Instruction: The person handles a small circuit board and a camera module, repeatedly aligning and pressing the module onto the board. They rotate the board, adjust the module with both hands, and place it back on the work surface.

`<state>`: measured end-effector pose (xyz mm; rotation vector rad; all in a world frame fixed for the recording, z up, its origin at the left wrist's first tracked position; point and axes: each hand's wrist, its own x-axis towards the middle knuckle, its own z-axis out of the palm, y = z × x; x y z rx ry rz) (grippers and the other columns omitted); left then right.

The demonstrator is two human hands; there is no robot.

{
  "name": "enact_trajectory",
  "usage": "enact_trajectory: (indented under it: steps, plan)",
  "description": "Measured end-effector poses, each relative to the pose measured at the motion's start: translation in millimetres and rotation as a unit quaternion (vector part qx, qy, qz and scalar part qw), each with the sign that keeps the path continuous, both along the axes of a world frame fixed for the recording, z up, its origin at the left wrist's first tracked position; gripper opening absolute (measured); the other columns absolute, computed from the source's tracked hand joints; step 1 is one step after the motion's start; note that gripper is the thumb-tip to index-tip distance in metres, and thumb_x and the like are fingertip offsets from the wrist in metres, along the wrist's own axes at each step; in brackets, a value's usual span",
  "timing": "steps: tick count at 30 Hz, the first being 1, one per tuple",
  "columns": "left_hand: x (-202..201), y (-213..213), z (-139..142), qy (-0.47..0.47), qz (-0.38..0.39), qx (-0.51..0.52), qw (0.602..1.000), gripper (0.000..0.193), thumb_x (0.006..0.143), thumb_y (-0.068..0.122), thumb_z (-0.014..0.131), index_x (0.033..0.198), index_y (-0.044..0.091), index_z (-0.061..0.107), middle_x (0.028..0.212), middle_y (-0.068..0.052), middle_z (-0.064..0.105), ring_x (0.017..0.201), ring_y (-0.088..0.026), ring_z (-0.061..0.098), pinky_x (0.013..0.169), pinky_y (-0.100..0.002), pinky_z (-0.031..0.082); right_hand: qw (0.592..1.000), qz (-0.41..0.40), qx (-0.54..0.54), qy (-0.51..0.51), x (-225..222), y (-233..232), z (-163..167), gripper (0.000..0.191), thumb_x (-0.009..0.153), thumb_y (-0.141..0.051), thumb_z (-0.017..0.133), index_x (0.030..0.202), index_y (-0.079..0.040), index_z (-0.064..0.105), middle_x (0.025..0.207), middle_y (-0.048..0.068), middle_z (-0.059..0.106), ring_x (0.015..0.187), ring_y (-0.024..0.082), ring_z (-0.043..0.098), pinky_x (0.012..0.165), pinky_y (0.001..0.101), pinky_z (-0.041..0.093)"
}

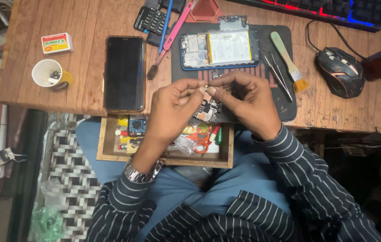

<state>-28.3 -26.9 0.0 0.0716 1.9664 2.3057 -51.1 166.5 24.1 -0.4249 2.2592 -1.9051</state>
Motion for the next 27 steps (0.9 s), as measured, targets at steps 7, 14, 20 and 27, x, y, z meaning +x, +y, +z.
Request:
enact_trajectory:
  steps: [7,14,20,27]
  plan:
    - [4,4,3,-0.006,0.017,-0.009,1.0,0.027,0.098,0.005,0.062,0.121,-0.009,0.067,0.099,-0.009,0.076,0.086,-0.007,0.072,0.068,-0.023,0.062,1.0,-0.006,0.014,-0.006,0,1,-1,0.015,0.095,-0.007,0.077,0.108,-0.001,0.075,0.097,0.002,0.073,0.086,0.005,0.065,0.076,0.0212,0.052]
    - [-1,-1,0,-0.003,-0.016,0.016,1.0,0.028,0.101,0.007,0.061,0.123,-0.009,0.065,0.1,-0.009,0.076,0.088,-0.007,0.072,0.07,-0.023,0.061,1.0,0.006,0.002,0.023,-1,2,0,0.014,0.096,-0.006,0.076,0.109,-0.001,0.074,0.104,0.002,0.073,0.094,0.006,0.068,0.084,0.0215,0.054]
    - [1,4,4,0.001,0.022,-0.026,0.999,0.025,0.099,0.008,0.065,0.119,-0.007,0.069,0.095,-0.007,0.077,0.084,-0.005,0.07,0.068,-0.021,0.058,1.0,0.004,0.008,0.021,0,0,3,0.014,0.096,-0.006,0.077,0.108,0.0,0.074,0.104,0.003,0.073,0.094,0.008,0.068,0.083,0.0227,0.055]
    - [5,0,12,0.033,0.059,-0.098,0.993,0.022,0.097,0.007,0.065,0.114,-0.005,0.072,0.093,-0.006,0.078,0.085,-0.004,0.072,0.074,-0.02,0.058,0.998,-0.026,-0.053,0.033,-8,18,18,0.015,0.105,-0.007,0.067,0.118,-0.001,0.07,0.101,0.003,0.076,0.094,0.009,0.072,0.09,0.0241,0.059]
